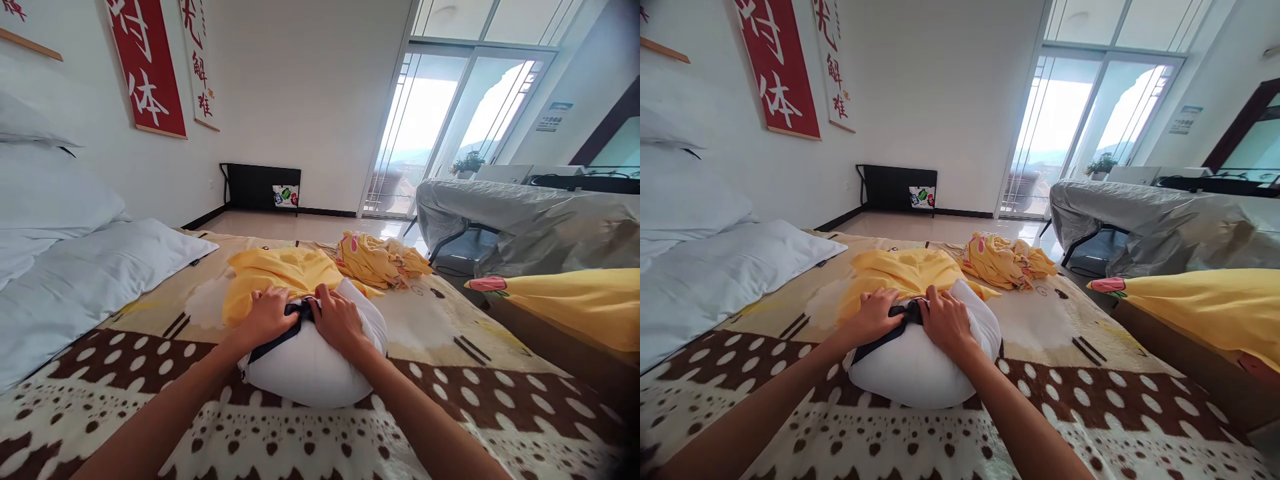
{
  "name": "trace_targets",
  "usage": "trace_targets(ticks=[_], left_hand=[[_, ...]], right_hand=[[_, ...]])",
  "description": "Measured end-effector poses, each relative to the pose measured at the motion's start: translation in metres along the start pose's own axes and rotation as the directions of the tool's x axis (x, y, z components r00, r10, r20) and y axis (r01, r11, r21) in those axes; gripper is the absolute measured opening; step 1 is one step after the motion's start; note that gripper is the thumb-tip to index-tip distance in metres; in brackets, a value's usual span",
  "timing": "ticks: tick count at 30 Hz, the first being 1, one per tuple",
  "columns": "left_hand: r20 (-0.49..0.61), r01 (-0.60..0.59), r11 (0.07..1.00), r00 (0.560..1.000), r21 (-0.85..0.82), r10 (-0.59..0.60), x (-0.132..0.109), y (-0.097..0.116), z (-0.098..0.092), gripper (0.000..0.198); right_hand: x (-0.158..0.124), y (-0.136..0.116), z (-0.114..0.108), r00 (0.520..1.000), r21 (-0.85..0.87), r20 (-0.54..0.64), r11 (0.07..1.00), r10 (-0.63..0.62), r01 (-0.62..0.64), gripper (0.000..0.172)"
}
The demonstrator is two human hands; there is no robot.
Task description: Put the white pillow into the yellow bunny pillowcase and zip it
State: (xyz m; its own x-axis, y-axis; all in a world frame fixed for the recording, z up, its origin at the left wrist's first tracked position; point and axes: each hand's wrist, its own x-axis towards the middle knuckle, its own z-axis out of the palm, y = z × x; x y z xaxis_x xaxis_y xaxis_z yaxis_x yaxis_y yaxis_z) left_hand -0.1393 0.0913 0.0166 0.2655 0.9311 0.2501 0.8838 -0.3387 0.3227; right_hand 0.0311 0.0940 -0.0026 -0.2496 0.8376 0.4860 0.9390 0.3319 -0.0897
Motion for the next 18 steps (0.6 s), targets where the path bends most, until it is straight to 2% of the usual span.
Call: trace_targets(ticks=[3, 6, 9, 13, 15, 18], left_hand=[[0.009, 0.017, 1.000, 1.000, 0.013, -0.017, -0.008, -0.004, 0.003, 0.023], [-0.003, 0.014, 1.000, 1.000, 0.023, -0.014, -0.018, -0.009, 0.007, 0.023], [-0.012, 0.008, 1.000, 1.000, 0.028, -0.008, -0.026, -0.014, 0.011, 0.021], [-0.024, -0.005, 1.000, 1.000, -0.001, 0.005, -0.031, -0.016, 0.013, 0.018], [-0.035, -0.003, 1.000, 0.999, -0.025, 0.002, -0.031, -0.016, 0.011, 0.014], [-0.062, -0.003, 0.999, 0.998, -0.053, 0.000, -0.029, -0.014, 0.008, 0.014]], right_hand=[[-0.009, 0.003, -0.003, 0.990, 0.069, -0.106, 0.992, -0.094, 0.102, 0.034], [-0.026, -0.003, -0.013, 0.959, -0.001, -0.134, 0.967, -0.251, 0.253, 0.052], [-0.053, -0.017, -0.022, 0.942, -0.171, -0.087, 0.937, -0.323, 0.305, 0.070], [-0.081, -0.034, -0.025, 0.956, -0.291, -0.064, 0.922, -0.287, 0.257, 0.086], [-0.080, -0.037, -0.026, 0.959, -0.276, -0.013, 0.923, -0.282, 0.268, 0.085], [-0.063, -0.038, -0.028, 0.940, -0.205, 0.109, 0.918, -0.324, 0.340, 0.077]])
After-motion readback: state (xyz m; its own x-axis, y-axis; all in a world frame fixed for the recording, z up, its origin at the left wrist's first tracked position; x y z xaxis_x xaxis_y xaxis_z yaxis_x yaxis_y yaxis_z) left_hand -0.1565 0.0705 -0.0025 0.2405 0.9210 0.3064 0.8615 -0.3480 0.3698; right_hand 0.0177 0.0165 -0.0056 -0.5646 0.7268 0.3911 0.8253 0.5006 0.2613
